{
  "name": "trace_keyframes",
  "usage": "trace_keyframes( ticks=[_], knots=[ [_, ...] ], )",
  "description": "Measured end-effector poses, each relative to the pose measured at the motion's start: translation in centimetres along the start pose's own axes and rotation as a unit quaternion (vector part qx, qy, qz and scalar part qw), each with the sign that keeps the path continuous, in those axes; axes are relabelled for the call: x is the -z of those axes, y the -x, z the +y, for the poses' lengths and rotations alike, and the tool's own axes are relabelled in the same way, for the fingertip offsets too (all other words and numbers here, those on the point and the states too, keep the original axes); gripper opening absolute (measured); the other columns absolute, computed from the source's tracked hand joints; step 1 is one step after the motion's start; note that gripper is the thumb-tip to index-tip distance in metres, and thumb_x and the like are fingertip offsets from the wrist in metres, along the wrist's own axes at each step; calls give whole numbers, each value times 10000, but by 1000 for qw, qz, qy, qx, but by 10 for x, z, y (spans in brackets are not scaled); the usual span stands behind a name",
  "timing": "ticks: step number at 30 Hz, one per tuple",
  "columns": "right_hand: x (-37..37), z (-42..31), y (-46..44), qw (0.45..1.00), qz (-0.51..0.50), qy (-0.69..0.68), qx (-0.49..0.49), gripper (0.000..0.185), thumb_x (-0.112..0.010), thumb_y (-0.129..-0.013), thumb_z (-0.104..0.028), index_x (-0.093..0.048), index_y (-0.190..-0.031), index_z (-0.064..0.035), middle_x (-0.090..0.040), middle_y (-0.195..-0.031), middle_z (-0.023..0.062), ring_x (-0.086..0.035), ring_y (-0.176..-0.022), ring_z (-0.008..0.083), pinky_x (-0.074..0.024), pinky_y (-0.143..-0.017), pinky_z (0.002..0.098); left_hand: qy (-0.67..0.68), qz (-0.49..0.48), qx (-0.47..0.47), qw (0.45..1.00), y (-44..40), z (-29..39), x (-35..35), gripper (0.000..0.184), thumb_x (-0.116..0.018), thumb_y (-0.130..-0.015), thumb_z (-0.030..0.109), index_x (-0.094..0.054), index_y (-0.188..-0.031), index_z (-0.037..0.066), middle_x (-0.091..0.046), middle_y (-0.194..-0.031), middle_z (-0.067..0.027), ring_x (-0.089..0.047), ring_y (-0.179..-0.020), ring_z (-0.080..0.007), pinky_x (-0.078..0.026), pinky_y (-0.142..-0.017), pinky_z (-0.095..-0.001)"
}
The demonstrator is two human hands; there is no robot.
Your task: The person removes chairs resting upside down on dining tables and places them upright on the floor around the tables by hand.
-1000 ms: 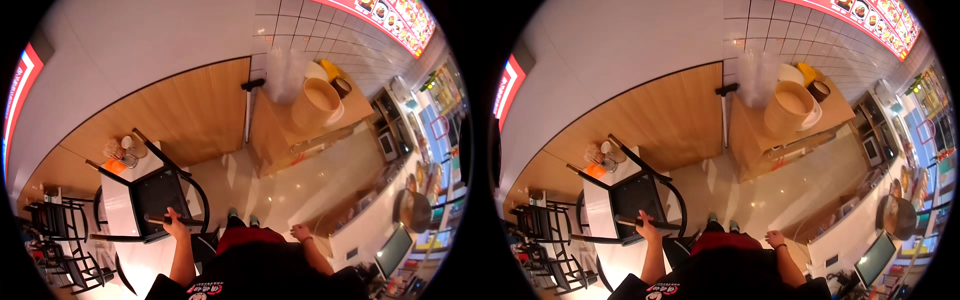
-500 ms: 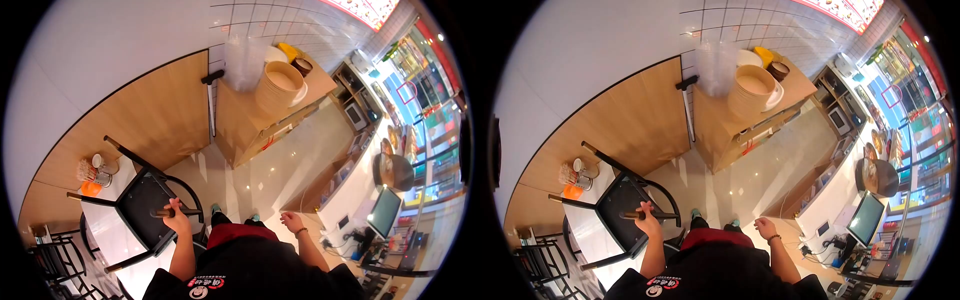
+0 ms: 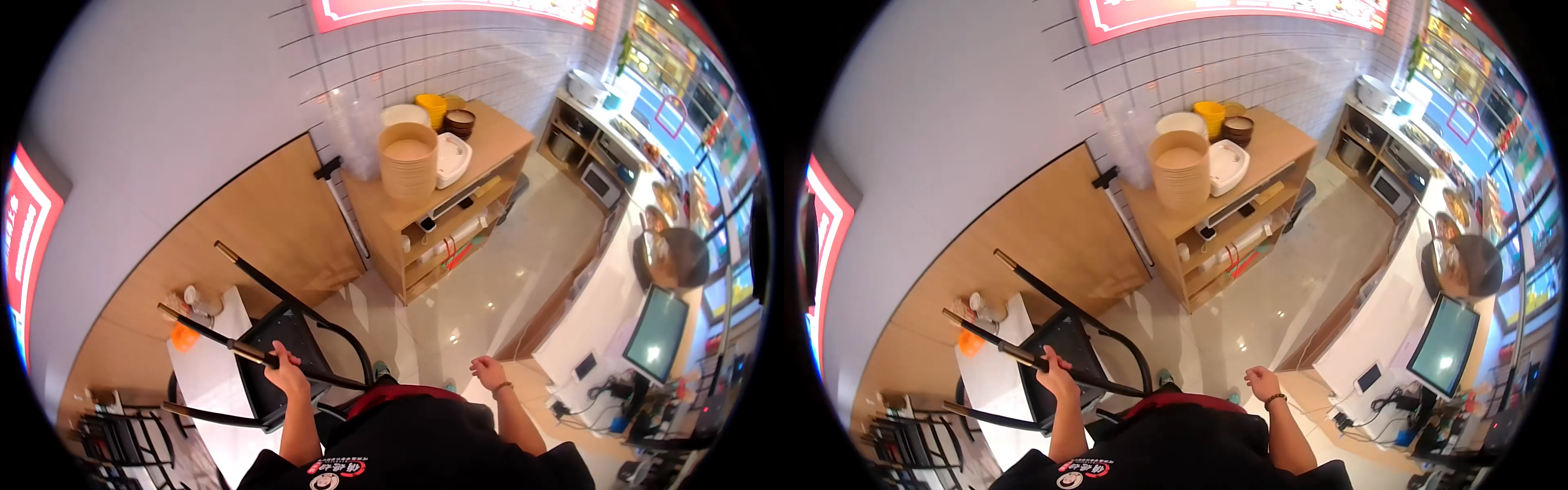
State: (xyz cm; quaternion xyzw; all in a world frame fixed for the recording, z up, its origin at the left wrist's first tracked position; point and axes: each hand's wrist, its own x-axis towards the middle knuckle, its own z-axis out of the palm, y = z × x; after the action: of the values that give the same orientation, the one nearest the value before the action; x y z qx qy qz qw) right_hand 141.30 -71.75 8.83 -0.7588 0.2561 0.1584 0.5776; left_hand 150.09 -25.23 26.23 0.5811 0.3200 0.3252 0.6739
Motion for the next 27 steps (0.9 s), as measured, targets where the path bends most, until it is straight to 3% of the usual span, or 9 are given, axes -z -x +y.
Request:
trace_keyframes(
  ticks=[6, 9, 14, 20, 23, 25, 26, 27],
  knots=[
    [1, 33, 4, 998, 6, -67, -8, 207, -598, -945, -183, -665, -1010, 1, -719, -874, 108, -676, -743, 160, -537, -669, 283, 28, -15, -29, 999, 10, 31, -2, 418, -664, -963, 252, -422, -660, 99, -399, -532, 12, -396, -442, -90, -354, -450, -253],
    [1, 40, 9, 999, -6, -50, -7, 270, -599, -943, -231, -665, -1025, 17, -735, -891, 123, -702, -770, 184, -550, -722, 306, 97, -59, -25, 993, 12, 45, -19, 426, -669, -960, 258, -408, -661, 103, -392, -524, 2, -389, -439, -108, -352, -450, -275],
    [11, 39, 13, 998, -5, -59, 30, 226, -603, -947, -201, -665, -1018, 4, -721, -872, 107, -682, -749, 166, -540, -671, 291, 120, -47, -32, 991, 20, 70, -59, 429, -655, -968, 276, -419, -653, 103, -387, -522, -3, -388, -436, -117, -362, -458, -289],
    [24, 21, 24, 997, -2, -51, 61, 258, -599, -960, -235, -663, -1023, 8, -722, -870, 101, -677, -764, 159, -540, -711, 292, 165, -80, 26, 983, 44, 105, -99, 397, -627, -983, 290, -445, -685, 102, -385, -549, 10, -387, -462, -112, -379, -476, -289],
    [29, 16, 28, 990, 42, 30, 129, 214, -603, -939, -179, -662, -1058, -12, -721, -889, 110, -684, -773, 199, -548, -724, 309, 165, -92, 71, 979, 60, 116, -112, 396, -629, -979, 312, -439, -695, 112, -385, -568, 15, -386, -488, -119, -391, -499, -309],
    [36, 11, 34, 981, 52, 115, 147, 367, -644, -863, -98, -599, -1223, -45, -685, -1078, 163, -666, -954, 294, -535, -851, 362, 168, -104, 94, 976, 65, 117, -115, 395, -633, -975, 323, -439, -702, 114, -389, -575, 16, -386, -496, -123, -394, -507, -317],
    [39, 15, 36, 982, 51, 113, 146, 367, -644, -863, -98, -599, -1223, -45, -685, -1078, 163, -666, -954, 294, -535, -851, 362, 166, -108, 117, 973, 65, 117, -116, 386, -633, -974, 333, -442, -719, 114, -386, -581, 17, -383, -504, -127, -397, -517, -324],
    [42, 20, 37, 961, 78, 186, 190, 486, -637, -824, -51, -542, -1300, -67, -619, -1206, 174, -617, -1046, 331, -506, -909, 395, 163, -111, 140, 970, 65, 118, -115, 378, -632, -972, 343, -446, -735, 115, -382, -586, 18, -379, -511, -130, -399, -527, -330]
  ],
)
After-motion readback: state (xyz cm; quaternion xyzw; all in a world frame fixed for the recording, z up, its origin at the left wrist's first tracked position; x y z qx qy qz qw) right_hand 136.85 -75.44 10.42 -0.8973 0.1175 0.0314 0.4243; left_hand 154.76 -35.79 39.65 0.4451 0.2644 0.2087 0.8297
